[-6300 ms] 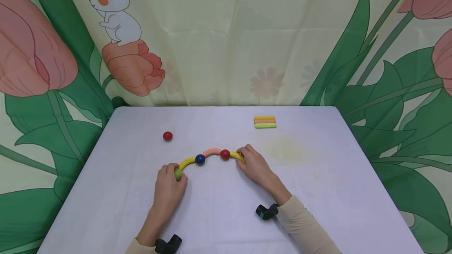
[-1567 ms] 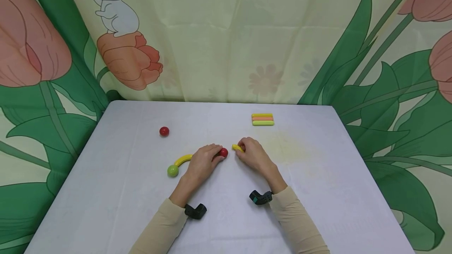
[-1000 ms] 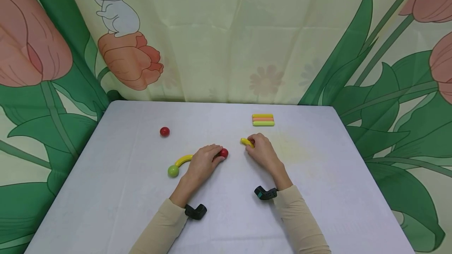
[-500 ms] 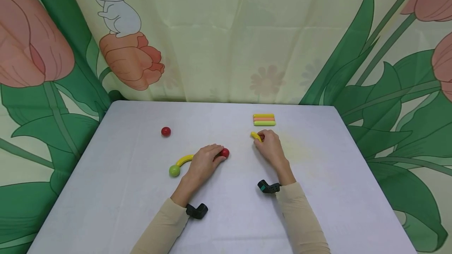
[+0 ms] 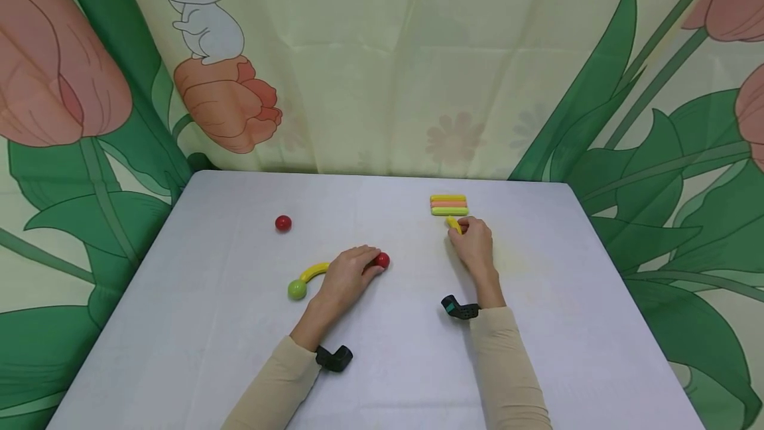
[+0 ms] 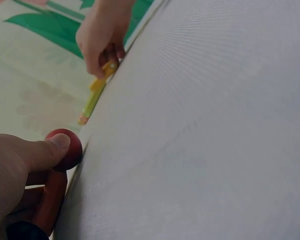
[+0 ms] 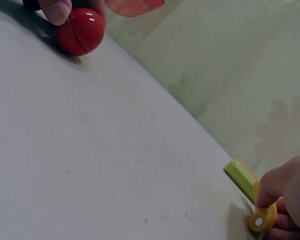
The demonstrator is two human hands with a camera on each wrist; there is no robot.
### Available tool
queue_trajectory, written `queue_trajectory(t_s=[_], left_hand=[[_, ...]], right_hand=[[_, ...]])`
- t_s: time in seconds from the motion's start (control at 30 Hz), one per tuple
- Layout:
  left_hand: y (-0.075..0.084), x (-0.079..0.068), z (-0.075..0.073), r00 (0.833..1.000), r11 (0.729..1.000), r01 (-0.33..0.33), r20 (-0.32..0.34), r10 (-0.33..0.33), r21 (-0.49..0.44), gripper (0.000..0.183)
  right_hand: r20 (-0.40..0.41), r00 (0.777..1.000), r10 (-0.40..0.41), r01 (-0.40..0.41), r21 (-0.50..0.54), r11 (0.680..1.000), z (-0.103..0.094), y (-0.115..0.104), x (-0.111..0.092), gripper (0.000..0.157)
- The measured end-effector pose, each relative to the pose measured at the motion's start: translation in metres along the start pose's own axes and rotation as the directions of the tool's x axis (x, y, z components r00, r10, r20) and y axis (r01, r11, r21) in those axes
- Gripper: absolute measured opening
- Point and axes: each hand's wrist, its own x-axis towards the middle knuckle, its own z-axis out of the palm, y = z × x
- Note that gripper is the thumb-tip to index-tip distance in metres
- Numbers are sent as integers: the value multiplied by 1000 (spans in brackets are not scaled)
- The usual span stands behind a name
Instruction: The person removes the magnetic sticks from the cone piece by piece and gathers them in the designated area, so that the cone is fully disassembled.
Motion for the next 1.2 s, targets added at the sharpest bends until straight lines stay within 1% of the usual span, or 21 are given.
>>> queue_trajectory(t_s=[0.13, 0.3, 0.57, 0.7, 1.0, 1.2], left_hand=[[0, 0, 0, 1000, 1000, -3, -3, 3, 4, 42], [-1, 1, 0, 1000, 1000, -3, -6, 3, 4, 42], [-2, 1, 1, 1000, 1000, -7, -2, 7, 7, 42], [-2, 1, 1, 1000, 1000, -14, -8, 14, 9, 41], [-2, 1, 1, 1000, 1000, -15, -8, 15, 7, 42], [-2, 1, 1, 1000, 1000, -17, -7, 17, 11, 42]], right_hand=[[-43, 999, 14, -13, 9, 1000, 0, 5, 2, 37], [-77, 997, 33, -32, 5, 999, -1, 8, 3, 37], [-143, 983, 111, -113, -3, 994, 0, 10, 3, 36], [-167, 977, 131, -134, -3, 991, 1, 13, 4, 36], [-185, 974, 132, -136, -11, 991, 2, 16, 6, 36], [-184, 973, 140, -141, 4, 990, 3, 16, 5, 38]])
